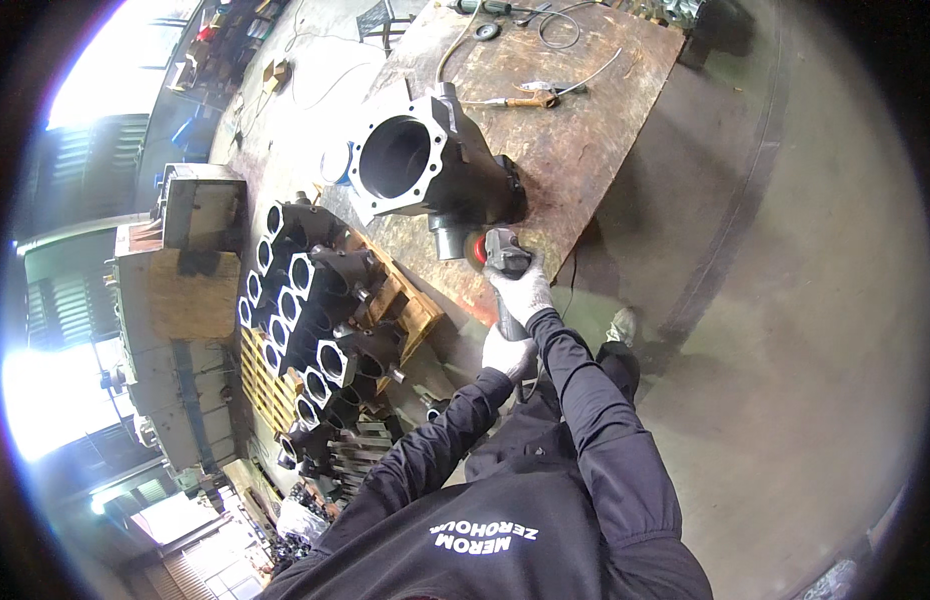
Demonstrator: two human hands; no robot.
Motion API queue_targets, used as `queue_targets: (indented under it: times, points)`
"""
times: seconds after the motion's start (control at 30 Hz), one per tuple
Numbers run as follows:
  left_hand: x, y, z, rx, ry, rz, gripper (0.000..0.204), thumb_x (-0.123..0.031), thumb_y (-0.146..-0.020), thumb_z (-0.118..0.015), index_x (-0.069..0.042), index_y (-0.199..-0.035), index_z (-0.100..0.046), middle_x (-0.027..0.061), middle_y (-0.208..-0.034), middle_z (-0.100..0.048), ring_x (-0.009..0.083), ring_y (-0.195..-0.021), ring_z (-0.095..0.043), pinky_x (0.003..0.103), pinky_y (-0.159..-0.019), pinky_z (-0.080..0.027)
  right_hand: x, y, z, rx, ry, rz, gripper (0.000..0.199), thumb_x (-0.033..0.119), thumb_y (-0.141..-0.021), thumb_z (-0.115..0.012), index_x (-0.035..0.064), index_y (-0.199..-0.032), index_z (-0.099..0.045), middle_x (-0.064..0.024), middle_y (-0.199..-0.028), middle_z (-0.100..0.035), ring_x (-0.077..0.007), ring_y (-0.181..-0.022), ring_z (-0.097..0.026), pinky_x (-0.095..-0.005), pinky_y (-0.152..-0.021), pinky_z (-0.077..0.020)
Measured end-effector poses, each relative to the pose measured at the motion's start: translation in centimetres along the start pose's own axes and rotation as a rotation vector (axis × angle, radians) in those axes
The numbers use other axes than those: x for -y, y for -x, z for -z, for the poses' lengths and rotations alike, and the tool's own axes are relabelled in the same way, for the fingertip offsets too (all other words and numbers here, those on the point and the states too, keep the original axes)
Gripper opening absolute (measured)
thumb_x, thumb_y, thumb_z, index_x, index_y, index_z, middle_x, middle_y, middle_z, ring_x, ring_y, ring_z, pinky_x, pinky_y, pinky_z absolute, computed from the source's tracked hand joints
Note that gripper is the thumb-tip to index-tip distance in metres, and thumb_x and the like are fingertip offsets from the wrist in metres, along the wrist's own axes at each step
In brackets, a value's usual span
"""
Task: The person uses an angle grinder to smooth the edges and surfaces of a black metal exhaust manifold. They rotate the part multiple times to access different areas, then place it on a workbench among similar parts.
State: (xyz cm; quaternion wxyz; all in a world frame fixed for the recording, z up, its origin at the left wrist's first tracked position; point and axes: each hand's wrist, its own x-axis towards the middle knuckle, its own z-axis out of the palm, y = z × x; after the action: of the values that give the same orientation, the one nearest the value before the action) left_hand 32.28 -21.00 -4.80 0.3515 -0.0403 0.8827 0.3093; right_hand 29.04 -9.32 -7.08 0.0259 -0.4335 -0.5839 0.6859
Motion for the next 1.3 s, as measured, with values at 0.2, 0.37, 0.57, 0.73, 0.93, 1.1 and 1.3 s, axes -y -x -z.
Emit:
queue_targets:
  times: [0.2,0.37,0.57,0.73,0.93,1.1,1.3]
  points:
    - [-2.8,-0.1,-1.4,0.01,-0.07,0.126,0.06,-0.026,-0.067,-0.075,0.005,-0.113,-0.054,0.0206,-0.103,-0.067,0.0281,-0.094,-0.068,0.037,-0.083,-0.055,-3.3,-2.5,0.8,0.02,-0.078,-0.034,0.09,0.044,-0.071,-0.088,-0.0003,-0.136,-0.043,-0.0209,-0.121,-0.065,-0.0318,-0.111,-0.065,-0.0399,-0.096,-0.0507]
    - [-1.9,-0.9,-2.1,-0.085,-0.136,0.073,0.069,-0.027,-0.065,-0.077,0.007,-0.119,-0.052,0.0219,-0.106,-0.067,0.0292,-0.096,-0.068,0.037,-0.085,-0.054,-4.4,-3.2,0.3,0.032,-0.195,0.047,0.086,0.039,-0.072,-0.089,0.0002,-0.134,-0.044,-0.018,-0.12,-0.065,-0.0274,-0.109,-0.064,-0.0371,-0.095,-0.0506]
    - [0.2,-1.2,-2.7,-0.144,-0.195,0.067,0.067,-0.022,-0.065,-0.077,0.006,-0.119,-0.052,0.021,-0.105,-0.066,0.029,-0.095,-0.068,0.036,-0.085,-0.054,-4.7,-2.8,0.2,0.092,-0.299,-0.028,0.082,0.036,-0.074,-0.088,0.0025,-0.134,-0.043,-0.0179,-0.12,-0.065,-0.0275,-0.109,-0.065,-0.0367,-0.096,-0.0505]
    - [1.0,-0.6,-1.5,-0.099,-0.076,0.083,0.068,-0.027,-0.065,-0.081,0.003,-0.118,-0.053,0.022,-0.112,-0.066,0.0311,-0.104,-0.066,0.039,-0.091,-0.052,-3.5,-1.3,-0.3,0.079,-0.191,0.068,0.087,0.038,-0.074,-0.087,0.0073,-0.139,-0.039,-0.0221,-0.12,-0.065,-0.0359,-0.112,-0.065,-0.0427,-0.095,-0.0513]
    - [3.0,-1.1,-0.8,-0.053,-0.002,-0.056,0.069,-0.027,-0.066,-0.082,0.003,-0.121,-0.054,0.0192,-0.11,-0.067,0.0289,-0.101,-0.066,0.039,-0.091,-0.051,-2.9,-0.3,-0.7,0.013,-0.124,-0.015,0.087,0.042,-0.074,-0.086,0.0088,-0.139,-0.038,-0.0249,-0.118,-0.066,-0.0416,-0.106,-0.067,-0.0465,-0.089,-0.0536]
    - [4.0,-1.3,0.3,0.016,0.246,-0.072,0.061,-0.016,-0.067,-0.078,0.001,-0.12,-0.054,0.0151,-0.108,-0.067,0.0237,-0.1,-0.064,0.037,-0.089,-0.052,-2.6,0.4,-1.9,0.012,0.042,0.016,0.085,0.044,-0.075,-0.084,0.015,-0.139,-0.036,-0.0262,-0.115,-0.067,-0.0428,-0.104,-0.067,-0.049,-0.087,-0.054]
    - [5.8,-2.1,1.0,0.125,0.27,-0.102,0.067,-0.012,-0.069,-0.078,0.001,-0.128,-0.053,0.0122,-0.115,-0.066,0.022,-0.106,-0.062,0.036,-0.094,-0.05,-2.2,1.5,-2.4,-0.153,-0.012,0.05,0.084,0.045,-0.074,-0.083,0.015,-0.137,-0.037,-0.0248,-0.112,-0.068,-0.0436,-0.099,-0.068,-0.0503,-0.085,-0.0539]
